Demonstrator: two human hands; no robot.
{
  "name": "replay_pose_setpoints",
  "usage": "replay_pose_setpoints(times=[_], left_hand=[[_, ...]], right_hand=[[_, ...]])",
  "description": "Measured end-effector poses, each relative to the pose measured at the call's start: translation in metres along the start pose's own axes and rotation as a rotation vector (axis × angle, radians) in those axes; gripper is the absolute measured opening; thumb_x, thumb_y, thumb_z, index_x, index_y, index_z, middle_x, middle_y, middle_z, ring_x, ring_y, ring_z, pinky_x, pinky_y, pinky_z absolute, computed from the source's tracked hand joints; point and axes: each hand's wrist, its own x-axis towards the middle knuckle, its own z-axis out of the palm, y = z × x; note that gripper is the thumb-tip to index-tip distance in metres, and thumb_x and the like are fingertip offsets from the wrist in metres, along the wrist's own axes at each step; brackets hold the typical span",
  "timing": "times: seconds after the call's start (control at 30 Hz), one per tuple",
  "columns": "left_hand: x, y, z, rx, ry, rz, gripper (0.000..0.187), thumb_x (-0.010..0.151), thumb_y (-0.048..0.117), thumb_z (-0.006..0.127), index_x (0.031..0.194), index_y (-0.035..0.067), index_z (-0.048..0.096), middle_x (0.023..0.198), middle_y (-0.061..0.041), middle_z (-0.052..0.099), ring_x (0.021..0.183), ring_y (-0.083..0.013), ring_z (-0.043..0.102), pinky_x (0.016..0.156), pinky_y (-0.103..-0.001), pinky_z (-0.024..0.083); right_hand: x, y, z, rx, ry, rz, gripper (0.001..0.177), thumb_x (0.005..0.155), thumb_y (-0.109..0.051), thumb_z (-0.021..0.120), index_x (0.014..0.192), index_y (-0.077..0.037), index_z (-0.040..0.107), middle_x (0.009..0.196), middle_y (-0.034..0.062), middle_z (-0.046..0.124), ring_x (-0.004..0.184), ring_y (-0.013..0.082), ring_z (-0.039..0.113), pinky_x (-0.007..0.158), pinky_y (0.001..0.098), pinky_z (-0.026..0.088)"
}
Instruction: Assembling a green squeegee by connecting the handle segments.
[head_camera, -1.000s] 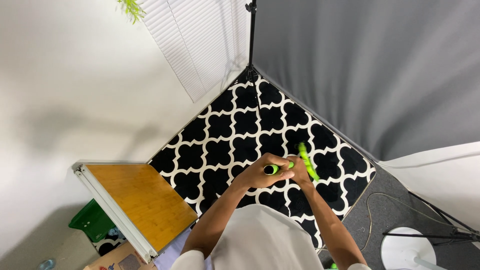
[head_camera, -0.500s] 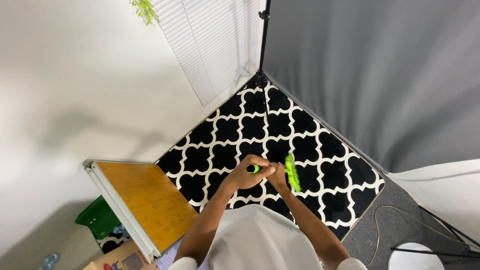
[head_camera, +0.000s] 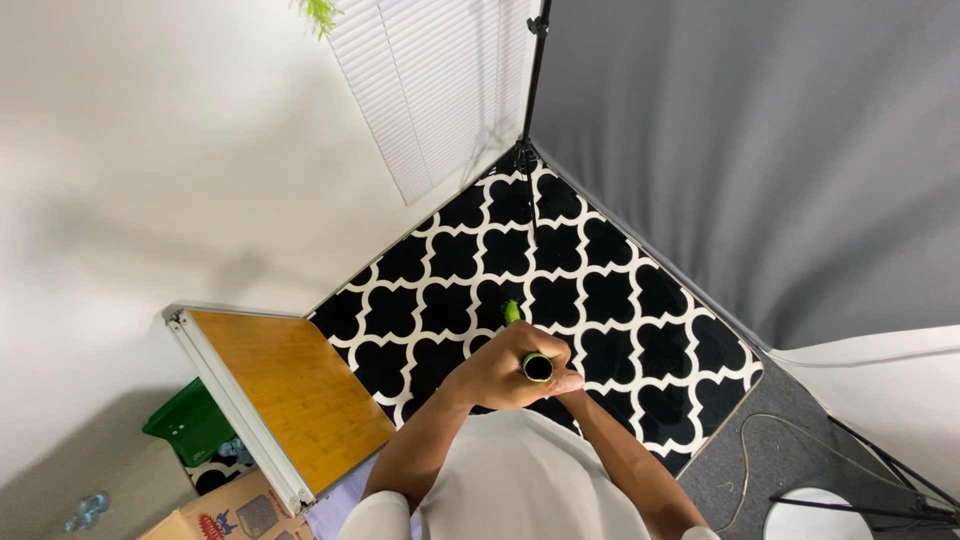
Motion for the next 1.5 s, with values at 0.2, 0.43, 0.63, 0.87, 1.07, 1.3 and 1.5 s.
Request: replay_pose_setpoints(times=[0.2, 0.43, 0.63, 0.87, 1.07, 1.3, 1.5], left_hand=[[0.014, -0.062, 0.021, -0.096, 0.078, 0.032, 0.039, 0.098, 0.015, 0.072, 0.067, 0.002, 0.050, 0.060, 0.002, 0.048, 0.058, -0.0076, 0.042, 0.057, -0.027, 0.035], [0.023, -0.141, 0.038, 0.021, 0.117, -0.193, 0.046, 0.099, 0.016, 0.069, 0.066, 0.004, 0.040, 0.058, 0.003, 0.035, 0.056, -0.0078, 0.031, 0.054, -0.029, 0.030], [-0.006, -0.114, 0.004, 0.091, 0.124, -0.195, 0.045, 0.100, 0.019, 0.068, 0.068, 0.001, 0.043, 0.060, 0.001, 0.036, 0.057, -0.0084, 0.032, 0.054, -0.030, 0.030], [-0.020, -0.030, -0.024, 0.161, 0.162, -0.023, 0.032, 0.098, 0.018, 0.071, 0.074, -0.001, 0.060, 0.067, -0.002, 0.061, 0.062, -0.0068, 0.054, 0.060, -0.029, 0.041], [-0.005, -0.015, 0.008, 0.097, -0.021, -0.027, 0.047, 0.093, 0.015, 0.075, 0.058, 0.005, 0.045, 0.051, 0.001, 0.044, 0.048, -0.0081, 0.036, 0.050, -0.029, 0.027], [0.018, -0.043, 0.023, -0.153, -0.087, 0.062, 0.043, 0.096, 0.016, 0.072, 0.062, 0.006, 0.048, 0.055, 0.001, 0.047, 0.054, -0.0083, 0.041, 0.059, -0.029, 0.036], [0.025, -0.133, 0.053, -0.078, -0.045, -0.193, 0.047, 0.096, 0.019, 0.071, 0.064, 0.006, 0.040, 0.057, 0.002, 0.038, 0.057, -0.0084, 0.035, 0.058, -0.029, 0.034]], right_hand=[[-0.026, 0.017, -0.040, 0.154, -0.038, -0.038, 0.013, 0.080, -0.014, 0.069, 0.087, -0.003, 0.069, 0.076, 0.0095, 0.070, 0.071, 0.0226, 0.066, 0.063, 0.0359, 0.053], [-0.046, 0.091, -0.047, -0.177, 0.145, 0.403, 0.026, 0.080, -0.023, 0.075, 0.100, -0.005, 0.074, 0.086, 0.0173, 0.076, 0.083, 0.0325, 0.073, 0.073, 0.0421, 0.056], [-0.006, 0.068, 0.023, -0.003, 0.179, 0.367, 0.022, 0.083, -0.022, 0.073, 0.095, -0.003, 0.074, 0.082, 0.0134, 0.076, 0.077, 0.0246, 0.074, 0.067, 0.0389, 0.056], [0.036, 0.003, 0.063, -0.014, -0.004, 0.305, 0.017, 0.087, -0.020, 0.070, 0.090, -0.003, 0.071, 0.080, 0.0121, 0.074, 0.073, 0.0227, 0.069, 0.063, 0.0371, 0.054], [0.013, 0.002, 0.011, -0.072, -0.018, 0.337, 0.017, 0.084, -0.020, 0.071, 0.091, -0.005, 0.072, 0.081, 0.0105, 0.076, 0.074, 0.0218, 0.072, 0.064, 0.0359, 0.055], [-0.037, 0.004, -0.063, -0.113, -0.017, 0.401, 0.017, 0.081, -0.019, 0.072, 0.093, -0.007, 0.074, 0.083, 0.0087, 0.078, 0.075, 0.0207, 0.075, 0.066, 0.0345, 0.057], [-0.060, 0.040, -0.084, -0.170, 0.071, 0.390, 0.023, 0.079, -0.019, 0.074, 0.098, -0.008, 0.078, 0.082, 0.0119, 0.077, 0.075, 0.0240, 0.075, 0.069, 0.0357, 0.056]])
